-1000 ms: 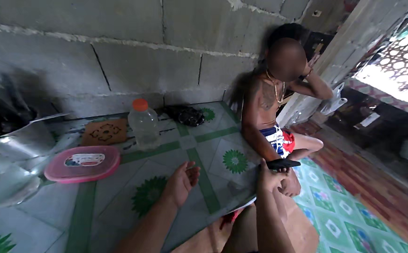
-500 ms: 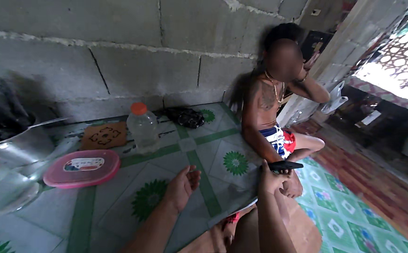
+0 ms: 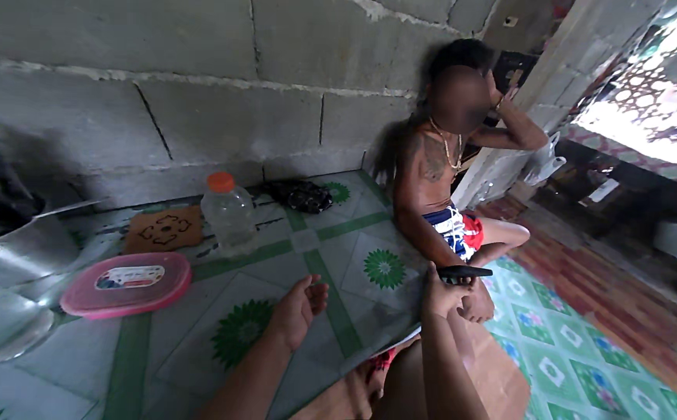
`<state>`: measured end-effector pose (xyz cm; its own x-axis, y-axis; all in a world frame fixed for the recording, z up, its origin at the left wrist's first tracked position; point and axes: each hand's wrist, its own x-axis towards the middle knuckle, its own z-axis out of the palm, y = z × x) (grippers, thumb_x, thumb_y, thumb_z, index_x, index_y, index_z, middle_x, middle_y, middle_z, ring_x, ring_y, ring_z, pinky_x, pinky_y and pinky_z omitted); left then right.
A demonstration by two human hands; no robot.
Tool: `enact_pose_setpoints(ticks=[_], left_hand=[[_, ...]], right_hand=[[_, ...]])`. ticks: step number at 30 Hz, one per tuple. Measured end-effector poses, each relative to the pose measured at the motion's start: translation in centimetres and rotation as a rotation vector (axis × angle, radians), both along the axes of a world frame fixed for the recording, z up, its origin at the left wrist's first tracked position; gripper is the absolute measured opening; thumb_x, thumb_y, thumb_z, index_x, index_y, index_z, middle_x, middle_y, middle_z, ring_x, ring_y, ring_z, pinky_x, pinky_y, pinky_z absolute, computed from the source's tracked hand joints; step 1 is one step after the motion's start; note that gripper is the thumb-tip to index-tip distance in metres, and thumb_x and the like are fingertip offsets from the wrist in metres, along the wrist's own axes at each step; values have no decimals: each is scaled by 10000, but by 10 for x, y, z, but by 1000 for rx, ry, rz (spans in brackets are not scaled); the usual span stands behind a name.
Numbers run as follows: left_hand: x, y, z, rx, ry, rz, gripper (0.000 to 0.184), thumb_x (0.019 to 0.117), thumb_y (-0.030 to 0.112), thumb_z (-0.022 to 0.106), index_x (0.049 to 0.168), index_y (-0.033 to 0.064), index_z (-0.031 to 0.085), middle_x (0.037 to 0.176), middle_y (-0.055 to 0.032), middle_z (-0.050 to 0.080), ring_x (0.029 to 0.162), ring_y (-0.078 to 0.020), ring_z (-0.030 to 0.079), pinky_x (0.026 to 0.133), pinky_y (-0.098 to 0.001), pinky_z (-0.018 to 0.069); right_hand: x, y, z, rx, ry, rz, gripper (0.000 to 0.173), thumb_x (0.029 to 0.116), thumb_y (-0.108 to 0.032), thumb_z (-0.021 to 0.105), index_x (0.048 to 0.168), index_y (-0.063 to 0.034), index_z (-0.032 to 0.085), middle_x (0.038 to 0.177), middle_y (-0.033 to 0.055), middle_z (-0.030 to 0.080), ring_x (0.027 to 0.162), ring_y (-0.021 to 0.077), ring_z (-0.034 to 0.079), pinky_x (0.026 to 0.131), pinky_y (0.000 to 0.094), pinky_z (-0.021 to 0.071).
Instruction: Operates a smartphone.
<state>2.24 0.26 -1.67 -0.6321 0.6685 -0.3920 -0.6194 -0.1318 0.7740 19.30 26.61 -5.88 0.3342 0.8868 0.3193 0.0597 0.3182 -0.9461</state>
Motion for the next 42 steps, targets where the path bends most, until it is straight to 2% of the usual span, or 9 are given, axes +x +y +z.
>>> enact_pose_setpoints(ticks=[7,14,18,25,32,42], left_hand=[[0,1,-2,-8,-5,3,359,1120,306,352,1288,61,554,986,-72,691,810,-157,683,733,-298,572],[-1,1,-3,2,20,-7,358,1122,303,351,1293,60,552,1009,-76,692,841,-162,686,760,-302,571],[-1,1,-3,1,28,-14,358,1122,303,353,1299,60,547,1022,-78,691,856,-164,688,769,-305,572],[1,2,-1,-23,29,-7,347,1122,298,357,1294,65,548,993,-69,687,827,-156,682,747,-300,570],[1,1,-2,-16,29,0,346,1122,296,361,1285,58,551,995,-79,690,822,-160,684,750,-300,573],[-1,2,-4,-14,39,-10,344,1123,298,353,1269,61,555,996,-80,688,829,-164,686,756,-302,577]], right_hand=[[0,-3,4,-24,-29,3,1207,695,-127,931,1574,58,126,1538,317,360,1399,347,452,1155,384,407],[-1,-2,3,-4,-36,4,1223,684,-138,938,1578,55,127,1539,315,366,1402,337,455,1161,374,400],[-1,-3,5,-9,-31,-1,1211,684,-126,938,1572,59,135,1532,316,372,1393,328,463,1145,357,412],[0,1,-1,41,-58,14,1198,675,-118,936,1562,83,156,1502,338,393,1348,358,498,1134,383,431],[-1,-2,2,56,-36,25,1193,670,-111,936,1561,64,162,1488,320,412,1316,324,519,1094,372,456],[-1,-3,2,50,-31,17,1189,683,-144,936,1557,58,155,1511,316,383,1350,330,487,1068,407,475]])
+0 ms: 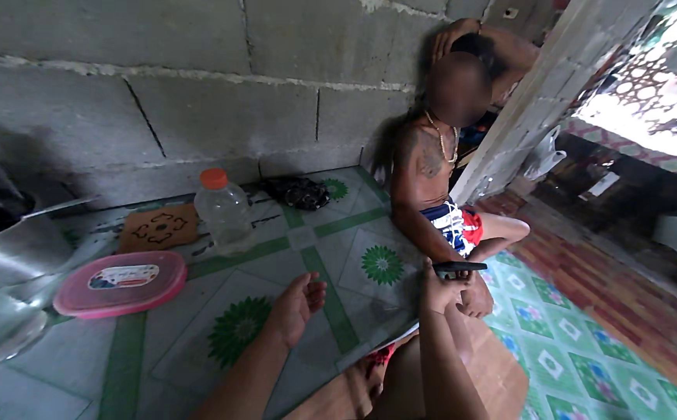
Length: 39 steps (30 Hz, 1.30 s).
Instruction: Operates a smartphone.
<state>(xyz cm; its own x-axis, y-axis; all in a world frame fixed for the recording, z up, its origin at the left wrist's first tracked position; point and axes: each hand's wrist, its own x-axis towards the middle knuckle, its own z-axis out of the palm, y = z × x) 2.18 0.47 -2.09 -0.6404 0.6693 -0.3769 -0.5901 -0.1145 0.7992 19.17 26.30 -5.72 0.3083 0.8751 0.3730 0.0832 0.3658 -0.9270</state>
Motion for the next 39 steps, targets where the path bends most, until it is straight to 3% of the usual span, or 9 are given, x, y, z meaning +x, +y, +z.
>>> enact_pose_setpoints(ticks=[13,39], left_hand=[[1,0,4,-14,10,-3,353,1126,293,342,1295,50,534,1013,-88,681,832,-165,687,756,-305,578],[1,-2,0,18,20,-12,347,1123,288,353,1301,53,536,1011,-87,685,834,-168,685,767,-309,575]], right_hand=[[1,-2,4,19,-27,-16,1184,681,-126,936,1558,77,166,1519,341,369,1364,367,479,1101,416,452],[0,-2,2,-8,-9,-20,1174,681,-117,933,1554,71,171,1524,339,358,1358,366,480,1062,419,482]])
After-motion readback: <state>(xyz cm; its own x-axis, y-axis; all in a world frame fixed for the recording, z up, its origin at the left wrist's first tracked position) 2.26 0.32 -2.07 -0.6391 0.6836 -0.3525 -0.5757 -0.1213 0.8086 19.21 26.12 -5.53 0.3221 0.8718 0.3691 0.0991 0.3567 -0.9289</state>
